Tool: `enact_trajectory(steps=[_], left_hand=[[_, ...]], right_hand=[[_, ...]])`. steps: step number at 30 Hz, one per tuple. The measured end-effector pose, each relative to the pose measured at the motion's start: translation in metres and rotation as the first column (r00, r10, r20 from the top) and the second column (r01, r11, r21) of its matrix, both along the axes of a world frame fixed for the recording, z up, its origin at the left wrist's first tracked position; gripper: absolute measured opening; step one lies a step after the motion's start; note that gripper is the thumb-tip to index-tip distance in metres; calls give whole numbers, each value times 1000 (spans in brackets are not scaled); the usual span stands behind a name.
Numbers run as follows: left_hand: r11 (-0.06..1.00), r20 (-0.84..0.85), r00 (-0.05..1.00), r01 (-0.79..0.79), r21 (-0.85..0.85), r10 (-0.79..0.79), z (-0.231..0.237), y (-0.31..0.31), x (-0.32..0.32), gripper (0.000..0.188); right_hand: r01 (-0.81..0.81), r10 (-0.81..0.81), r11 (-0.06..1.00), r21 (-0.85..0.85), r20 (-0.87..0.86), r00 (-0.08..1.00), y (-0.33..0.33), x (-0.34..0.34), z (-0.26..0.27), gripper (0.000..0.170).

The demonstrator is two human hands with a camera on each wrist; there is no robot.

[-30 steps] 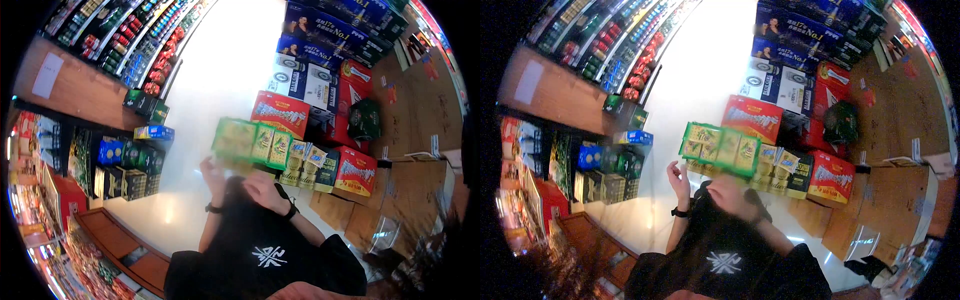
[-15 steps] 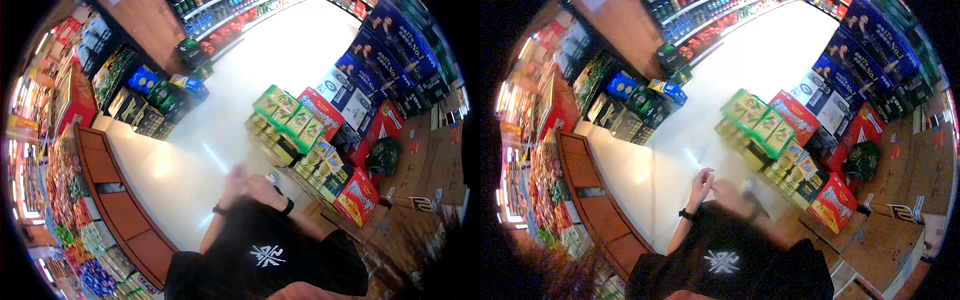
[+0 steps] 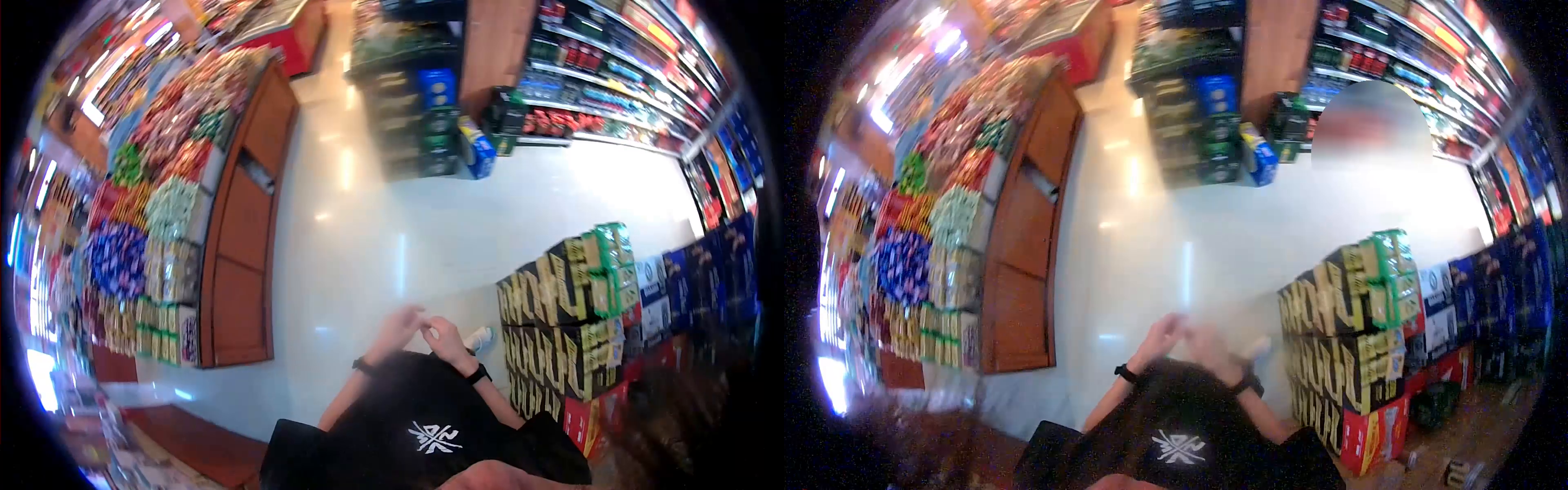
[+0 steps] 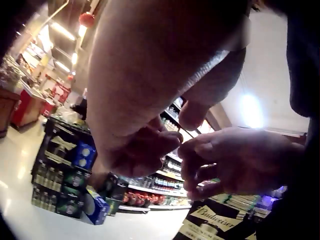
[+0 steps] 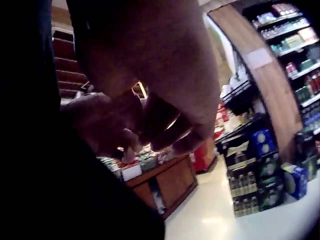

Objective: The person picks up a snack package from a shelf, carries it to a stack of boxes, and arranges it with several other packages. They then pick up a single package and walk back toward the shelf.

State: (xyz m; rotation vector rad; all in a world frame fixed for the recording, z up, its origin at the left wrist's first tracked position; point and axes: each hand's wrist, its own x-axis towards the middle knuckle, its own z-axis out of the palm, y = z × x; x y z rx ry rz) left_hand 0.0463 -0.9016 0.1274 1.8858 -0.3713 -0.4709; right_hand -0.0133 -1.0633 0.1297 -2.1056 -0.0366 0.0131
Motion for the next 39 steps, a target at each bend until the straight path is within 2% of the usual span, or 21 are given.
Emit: enact_trajectory(steps=[3, 6, 7, 10, 13, 16, 19, 23, 26, 29, 31, 32, 34, 36, 39], left_hand=[[986, -101, 984, -154, -57, 147, 16, 69, -13, 29], [975, -49, 974, -222, -10, 221, -19, 133, -25, 32], [960, -28, 959, -281, 3, 281, -24, 147, -30, 31], [905, -24, 905, -425, 27, 426, -38, 176, -53, 28], [868, -61, 866, -496, 6, 496, -21, 205, -63, 27], [793, -118, 796, -604, -77, 594, -4, 233, -62, 27], [712, -120, 726, -688, -139, 677, 16, 264, -60, 28], [614, -105, 614, -788, -43, 782, -28, 305, -59, 28], [558, -75, 557, -830, -12, 827, -42, 342, -44, 27], [518, -25, 517, -854, 55, 855, -18, 380, -23, 27], [509, 60, 519, -851, 129, 853, -2, 402, -10, 29], [524, 39, 532, -842, 129, 846, 6, 414, -2, 31], [540, 1, 544, -833, 121, 839, 20, 436, 14, 34], [486, 41, 499, -858, 169, 866, 17, 453, 25, 37], [419, 45, 434, -887, 195, 900, 15, 474, 33, 39]], right_hand=[[-230, 229, 971, 59, 17, 973, 60, 9, 39, 16], [-368, 367, 929, 33, 31, 930, 103, 21, 19, 16], [-377, 373, 926, 14, 112, 921, 118, 25, 15, 15], [-593, 598, 802, -78, 89, 797, 145, 32, 6, 13], [-618, 617, 786, 22, 50, 785, 179, 38, -3, 12], [-733, 732, 680, 18, 31, 680, 209, 57, -6, 13], [-782, 782, 622, 35, 21, 623, 246, 78, -9, 15], [-867, 868, 496, 43, -58, 493, 299, 113, -2, 16], [-855, 858, 512, 81, 4, 513, 337, 135, -21, 15], [-870, 862, 484, -94, -121, 493, 379, 164, -32, 15], [-868, 862, 496, 22, -131, 489, 399, 183, -32, 15], [-865, 865, 496, 74, -126, 485, 414, 197, -32, 15], [-892, 890, 452, -24, -54, 452, 442, 219, -36, 15], [-913, 916, 402, -66, 11, 402, 469, 234, -45, 15], [-934, 935, 347, -89, -50, 352, 510, 250, -47, 15]])
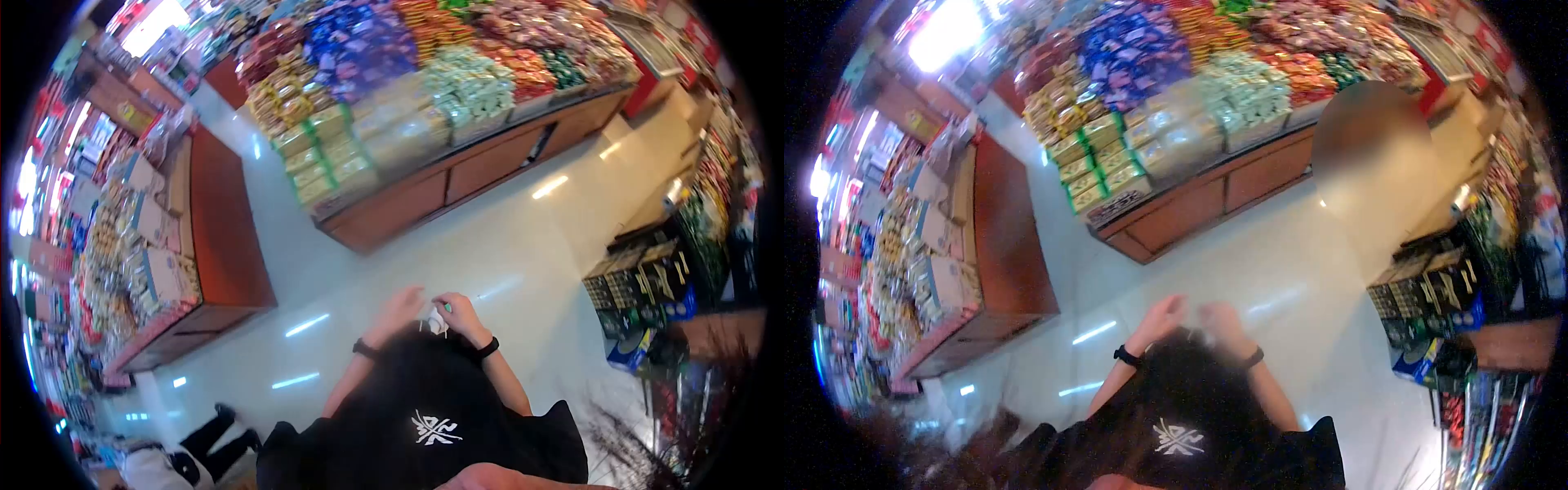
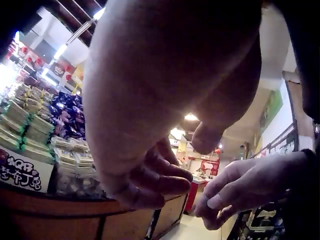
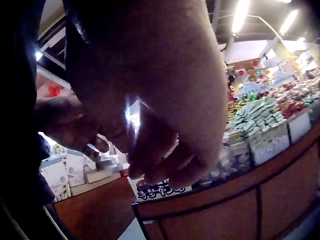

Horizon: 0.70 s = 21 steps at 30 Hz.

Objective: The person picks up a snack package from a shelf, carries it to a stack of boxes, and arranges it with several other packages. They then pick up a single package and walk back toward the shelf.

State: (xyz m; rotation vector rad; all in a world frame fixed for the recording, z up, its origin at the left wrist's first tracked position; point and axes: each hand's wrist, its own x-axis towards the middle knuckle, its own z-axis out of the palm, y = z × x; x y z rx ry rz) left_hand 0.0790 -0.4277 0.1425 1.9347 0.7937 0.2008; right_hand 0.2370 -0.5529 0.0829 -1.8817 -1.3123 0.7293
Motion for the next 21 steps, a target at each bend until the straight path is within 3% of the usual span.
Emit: enact_trajectory(steps=[7, 10, 14, 17, 18, 21], left_hand=[[994, -66, 994, -90, -57, 86, -20, 34, -19, 36], [990, 122, 983, -139, -14, 139, -54, 51, -28, 32], [980, 43, 983, -176, -91, 180, -73, 95, -25, 29], [974, 99, 969, -223, -43, 226, -100, 137, -12, 28], [969, 129, 960, -247, -27, 249, -103, 151, -7, 28], [949, 146, 938, -315, -24, 315, -101, 198, -2, 28]], right_hand=[[-170, 164, 984, -51, -112, 980, 58, 3, 1, 17], [-236, 212, 965, -118, -184, 960, 75, -1, 10, 18], [-332, 323, 916, -224, -75, 943, 90, -1, -12, 20], [-298, 308, 937, -185, 30, 951, 106, 3, -13, 21], [-256, 247, 935, -247, -67, 967, 114, 3, -9, 21], [-208, 216, 952, -223, 12, 976, 151, 2, 0, 22]])
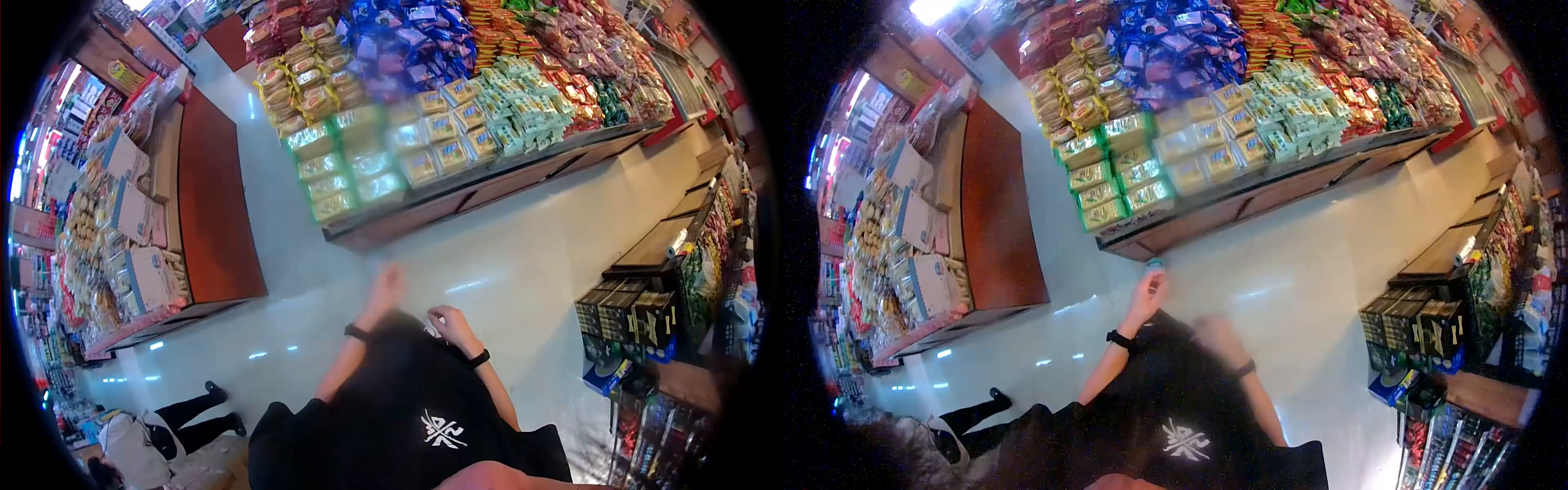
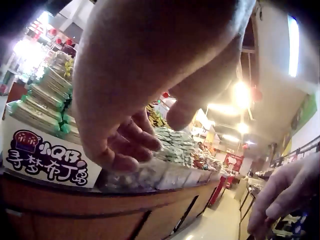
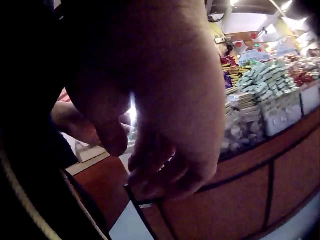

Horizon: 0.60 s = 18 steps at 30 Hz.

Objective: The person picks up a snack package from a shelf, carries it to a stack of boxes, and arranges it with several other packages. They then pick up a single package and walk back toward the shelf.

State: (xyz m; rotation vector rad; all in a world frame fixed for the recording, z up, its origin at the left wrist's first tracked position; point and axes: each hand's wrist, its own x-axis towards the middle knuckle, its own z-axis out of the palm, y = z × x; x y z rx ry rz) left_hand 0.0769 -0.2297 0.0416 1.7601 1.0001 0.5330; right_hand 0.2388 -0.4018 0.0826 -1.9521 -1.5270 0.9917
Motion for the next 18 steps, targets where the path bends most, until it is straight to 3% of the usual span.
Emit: enact_trajectory(steps=[1, 4, 7, 12, 14, 16, 17, 18], left_hand=[[1000, 2, 1000, -22, -3, 22, 5, 20, 4, 28], [981, 70, 979, -191, 10, 190, 19, 75, 4, 28], [931, 113, 931, -357, 70, 348, 15, 129, -6, 29], [902, 64, 913, -407, 143, 402, 19, 216, -42, 38], [860, 80, 890, -455, 230, 449, 6, 240, -53, 43], [861, 77, 880, -475, 183, 469, -6, 263, -59, 53], [853, 54, 870, -492, 174, 490, -14, 274, -58, 55], [848, 26, 861, -504, 163, 507, -18, 280, -58, 57]], right_hand=[[-15, 18, 999, -52, 54, 998, 16, -1, 2, 23], [209, -259, 938, -275, -159, 953, 65, -9, 9, 26], [231, -236, 972, -50, -176, 956, 109, -17, -26, 27], [207, -186, 976, 70, -231, 955, 212, -21, -61, 31], [219, -180, 962, 165, -222, 958, 255, -26, -66, 33], [230, -176, 931, 284, -205, 963, 297, -29, -54, 36], [226, -169, 956, 186, -283, 944, 313, -27, -41, 43], [236, -170, 944, 232, -273, 947, 326, -28, -45, 45]])
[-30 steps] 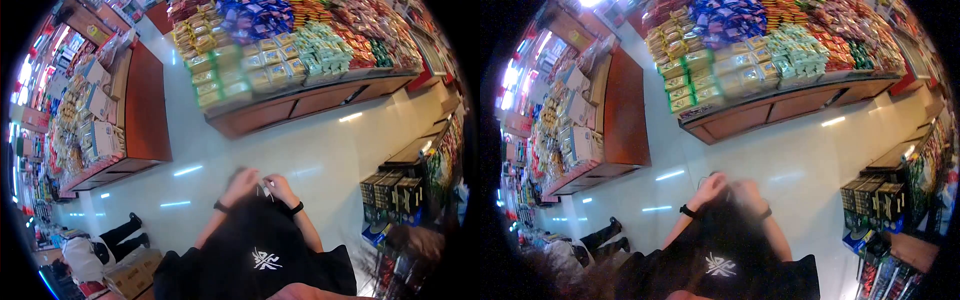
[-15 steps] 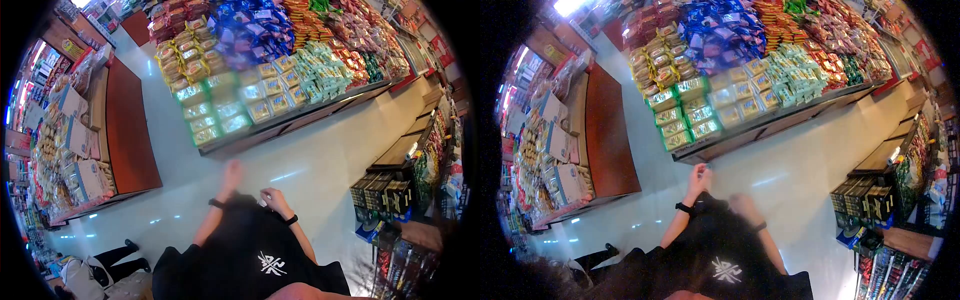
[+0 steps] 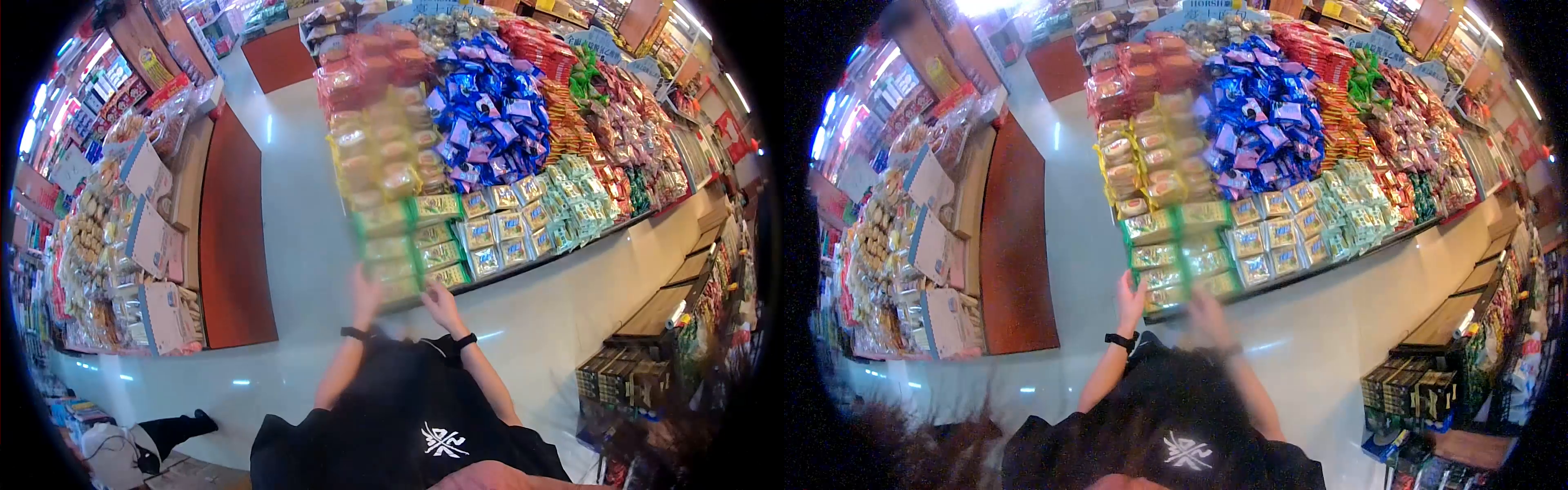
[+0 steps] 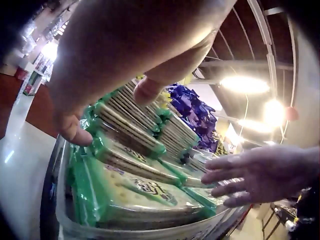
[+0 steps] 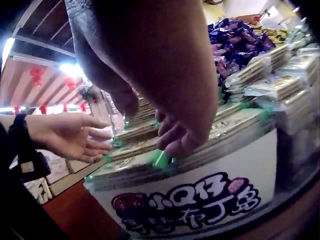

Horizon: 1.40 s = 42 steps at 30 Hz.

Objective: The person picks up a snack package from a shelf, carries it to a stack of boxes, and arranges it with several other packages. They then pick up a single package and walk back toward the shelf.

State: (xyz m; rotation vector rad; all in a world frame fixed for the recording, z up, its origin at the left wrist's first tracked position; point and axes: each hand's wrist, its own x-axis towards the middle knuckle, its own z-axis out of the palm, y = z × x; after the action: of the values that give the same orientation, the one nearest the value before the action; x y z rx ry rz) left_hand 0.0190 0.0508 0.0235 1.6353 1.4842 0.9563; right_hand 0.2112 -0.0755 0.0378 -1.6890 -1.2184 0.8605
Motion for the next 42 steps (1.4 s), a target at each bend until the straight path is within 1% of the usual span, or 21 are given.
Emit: enact_trajectory(steps=[2, 3, 4, 5, 7, 8, 10, 11, 14, 18, 21, 24, 26, 27, 28, 30, 33, 36, 38, 40, 42], left_hand=[[997, -12, 1000, 6, -83, -7, -2, 10, -3, 63], [994, -2, 1000, 8, -113, -8, -11, 13, -5, 64], [990, 10, 1000, 7, -143, -6, -24, 17, -5, 64], [999, -72, 997, 15, -43, -18, -38, 19, -6, 62], [995, 75, 997, 35, -93, -28, -45, 26, -7, 57], [992, 148, 989, 44, -117, -26, -48, 29, -9, 54], [998, 127, 990, 60, 8, -61, -44, 37, -14, 48], [995, 116, 990, 71, 74, -79, -41, 43, -15, 46], [999, 188, 981, 41, -8, -39, -30, 46, -14, 37], [990, 133, 990, 70, -121, -53, -10, 47, -16, 34], [997, 68, 996, 64, -49, -61, 11, 45, -13, 30], [997, 37, 999, 29, 65, -32, 8, 38, -13, 26], [985, 54, 998, 4, 173, -14, 16, 28, -11, 17], [993, 130, 988, 70, 100, -83, 18, 26, -12, 17], [987, 144, 981, 114, 113, -130, 17, 22, -13, 17], [969, 172, 959, 202, 143, -226, 15, 13, -13, 17], [940, 235, 911, 337, 50, -339, 30, -10, -9, 22], [900, 459, 839, 404, -167, -292, 51, -43, 8, 31], [830, 339, 808, 545, -120, -482, 49, -55, 17, 37], [746, 264, 739, 660, -95, -620, 37, -70, 28, 43], [655, 244, 655, 750, -92, -715, 25, -93, 41, 47]], right_hand=[[24, -27, 996, 90, 33, 999, 30, 0, -17, 49], [5, 4, 997, 79, -119, 993, 41, 0, -16, 56], [9, -2, 998, 57, -127, 992, 52, -2, -4, 57], [12, -8, 999, 31, -136, 991, 59, -7, 13, 59], [10, -26, 994, -113, -142, 990, 73, -10, 9, 64], [20, -29, 995, -95, -95, 995, 81, -12, 8, 66], [39, -40, 998, -58, -4, 999, 92, -16, -10, 69], [27, -30, 999, 40, 77, 997, 97, -15, -21, 72], [34, -84, 979, -203, -245, 966, 100, -21, 30, 73], [153, -156, 988, -33, -188, 970, 106, -17, -41, 62], [216, -211, 976, 10, -181, 961, 104, -17, -29, 48], [188, -204, 965, -181, -74, 976, 97, -12, -9, 38], [241, -251, 964, -110, -86, 964, 87, -18, -15, 34], [260, -264, 963, -66, -72, 962, 85, -16, -44, 34], [279, -280, 960, -24, -59, 958, 83, -16, -47, 33], [304, -298, 953, -2, -198, 934, 69, -16, -47, 36], [321, -291, 943, 90, -252, 923, 34, -11, -46, 41], [380, -351, 925, 35, -310, 884, -23, -4, -17, 46], [425, -402, 905, -5, -331, 853, -58, -1, -12, 49], [399, -379, 916, -32, -390, 839, -104, 2, 28, 48], [492, -492, 865, -98, -364, 791, -147, -1, 26, 44]])
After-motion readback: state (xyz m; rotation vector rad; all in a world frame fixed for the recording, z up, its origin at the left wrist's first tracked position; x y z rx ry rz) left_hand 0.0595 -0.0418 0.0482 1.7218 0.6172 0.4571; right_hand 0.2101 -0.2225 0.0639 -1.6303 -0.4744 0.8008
